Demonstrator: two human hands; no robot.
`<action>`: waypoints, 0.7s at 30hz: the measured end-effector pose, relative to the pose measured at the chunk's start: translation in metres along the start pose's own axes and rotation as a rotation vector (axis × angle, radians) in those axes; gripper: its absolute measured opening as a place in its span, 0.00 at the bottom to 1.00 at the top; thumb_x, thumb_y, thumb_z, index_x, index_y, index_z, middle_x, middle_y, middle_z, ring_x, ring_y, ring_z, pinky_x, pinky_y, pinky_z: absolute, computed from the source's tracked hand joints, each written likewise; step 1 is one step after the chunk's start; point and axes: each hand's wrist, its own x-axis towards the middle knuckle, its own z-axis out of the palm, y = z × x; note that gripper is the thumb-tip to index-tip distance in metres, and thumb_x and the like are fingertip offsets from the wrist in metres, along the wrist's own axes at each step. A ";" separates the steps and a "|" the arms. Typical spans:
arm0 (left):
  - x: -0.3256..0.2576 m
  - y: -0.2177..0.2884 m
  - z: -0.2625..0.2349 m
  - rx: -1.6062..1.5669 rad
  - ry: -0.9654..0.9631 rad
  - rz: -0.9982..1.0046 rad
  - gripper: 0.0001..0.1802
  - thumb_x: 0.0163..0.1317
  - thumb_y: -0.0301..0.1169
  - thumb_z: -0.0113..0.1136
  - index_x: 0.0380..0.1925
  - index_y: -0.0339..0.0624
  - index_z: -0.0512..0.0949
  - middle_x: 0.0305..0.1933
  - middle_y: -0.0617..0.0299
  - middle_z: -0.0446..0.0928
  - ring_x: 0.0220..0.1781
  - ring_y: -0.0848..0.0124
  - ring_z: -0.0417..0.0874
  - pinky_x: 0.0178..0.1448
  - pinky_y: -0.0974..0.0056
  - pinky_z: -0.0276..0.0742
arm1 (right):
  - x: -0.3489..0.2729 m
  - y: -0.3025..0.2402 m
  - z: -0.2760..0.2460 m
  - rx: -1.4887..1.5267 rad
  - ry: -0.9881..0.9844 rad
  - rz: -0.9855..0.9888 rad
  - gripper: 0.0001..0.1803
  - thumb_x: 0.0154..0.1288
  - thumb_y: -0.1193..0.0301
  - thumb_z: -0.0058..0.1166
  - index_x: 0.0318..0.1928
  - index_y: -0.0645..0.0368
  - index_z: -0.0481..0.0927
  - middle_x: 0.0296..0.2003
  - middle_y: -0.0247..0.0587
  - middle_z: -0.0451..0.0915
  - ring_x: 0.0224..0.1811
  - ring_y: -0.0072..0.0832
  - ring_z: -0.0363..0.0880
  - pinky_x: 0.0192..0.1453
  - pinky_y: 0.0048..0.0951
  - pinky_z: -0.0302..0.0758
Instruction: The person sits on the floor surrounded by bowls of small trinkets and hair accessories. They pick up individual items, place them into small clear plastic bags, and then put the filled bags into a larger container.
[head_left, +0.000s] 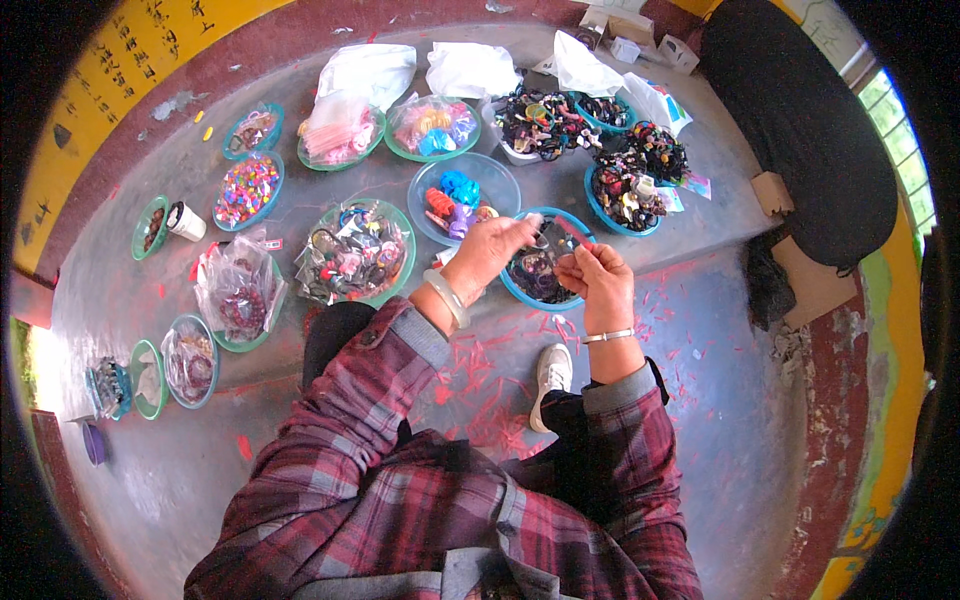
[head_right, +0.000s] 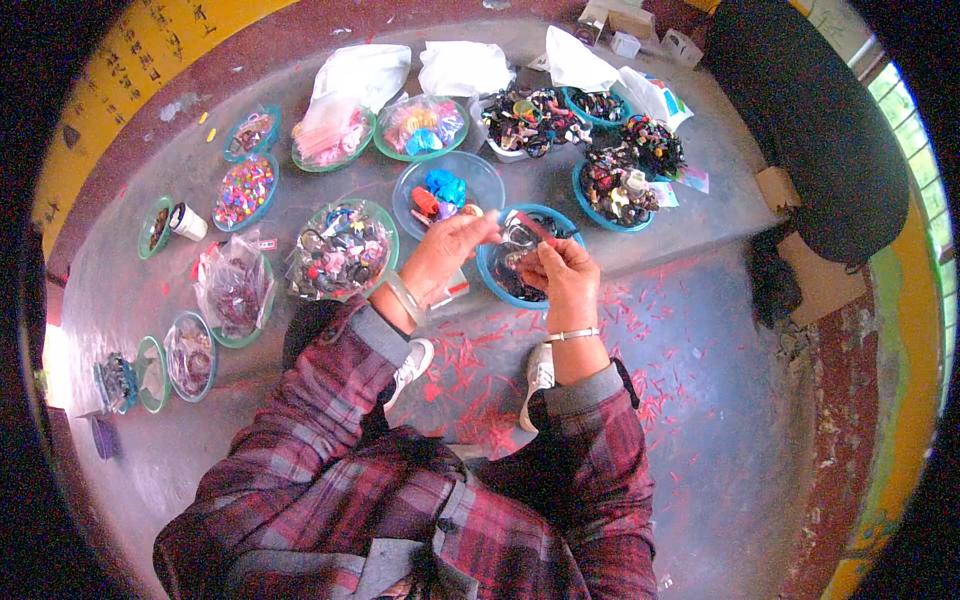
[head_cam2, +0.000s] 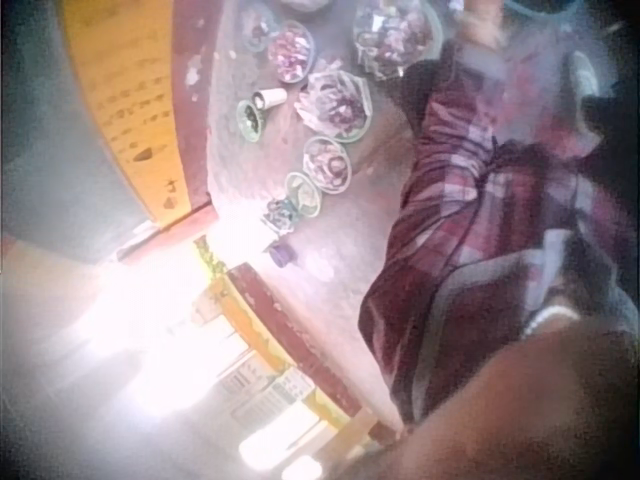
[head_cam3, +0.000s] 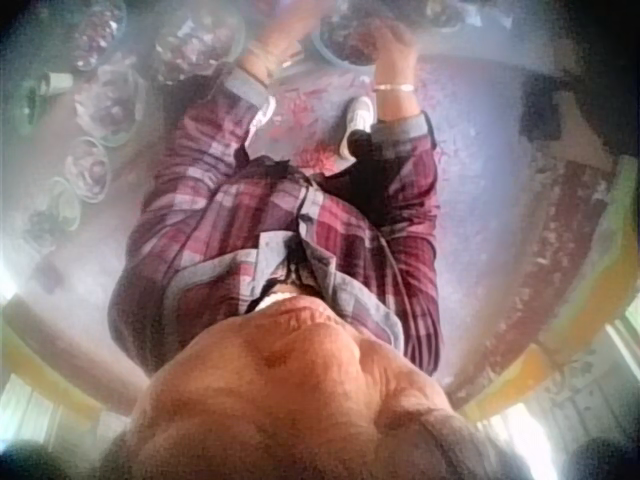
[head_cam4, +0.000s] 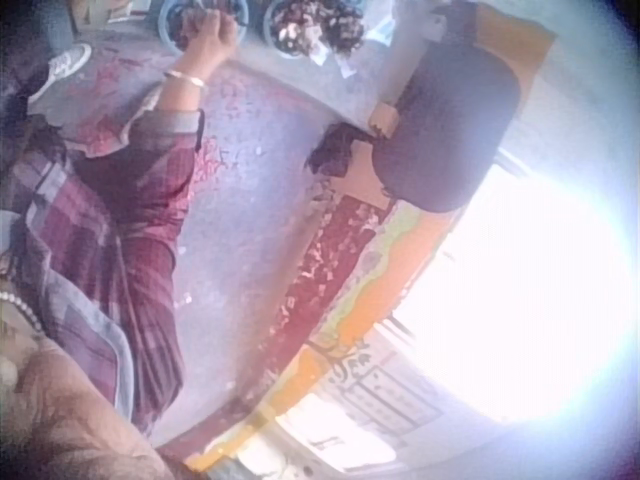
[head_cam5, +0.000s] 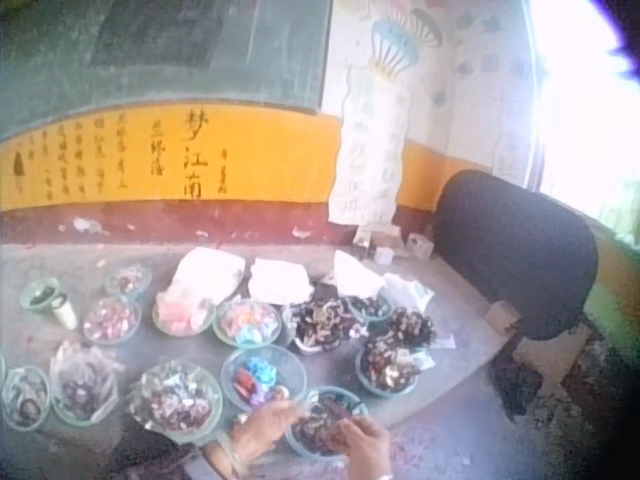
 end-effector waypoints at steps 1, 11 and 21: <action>0.004 -0.009 -0.005 0.066 -0.121 0.065 0.17 0.60 0.39 0.53 0.39 0.36 0.76 0.38 0.62 0.77 0.40 0.74 0.76 0.44 0.69 0.70 | 0.000 0.001 0.001 -0.025 -0.010 -0.021 0.03 0.61 0.75 0.48 0.33 0.62 0.73 0.27 0.42 0.79 0.27 0.28 0.80 0.30 0.25 0.79; -0.014 -0.002 -0.004 -0.297 -0.119 -0.088 0.10 0.59 0.32 0.54 0.34 0.35 0.77 0.33 0.61 0.77 0.35 0.76 0.76 0.42 0.72 0.71 | -0.005 -0.012 -0.003 -0.200 -0.292 0.212 0.06 0.58 0.69 0.53 0.35 0.57 0.77 0.26 0.31 0.79 0.25 0.16 0.75 0.22 0.14 0.61; -0.009 -0.002 -0.001 -0.305 -0.209 -0.119 0.10 0.57 0.33 0.56 0.36 0.38 0.75 0.32 0.64 0.77 0.33 0.79 0.75 0.40 0.74 0.69 | 0.003 0.009 -0.008 -0.190 -0.255 0.208 0.06 0.54 0.69 0.58 0.29 0.58 0.82 0.23 0.30 0.79 0.21 0.16 0.71 0.24 0.18 0.62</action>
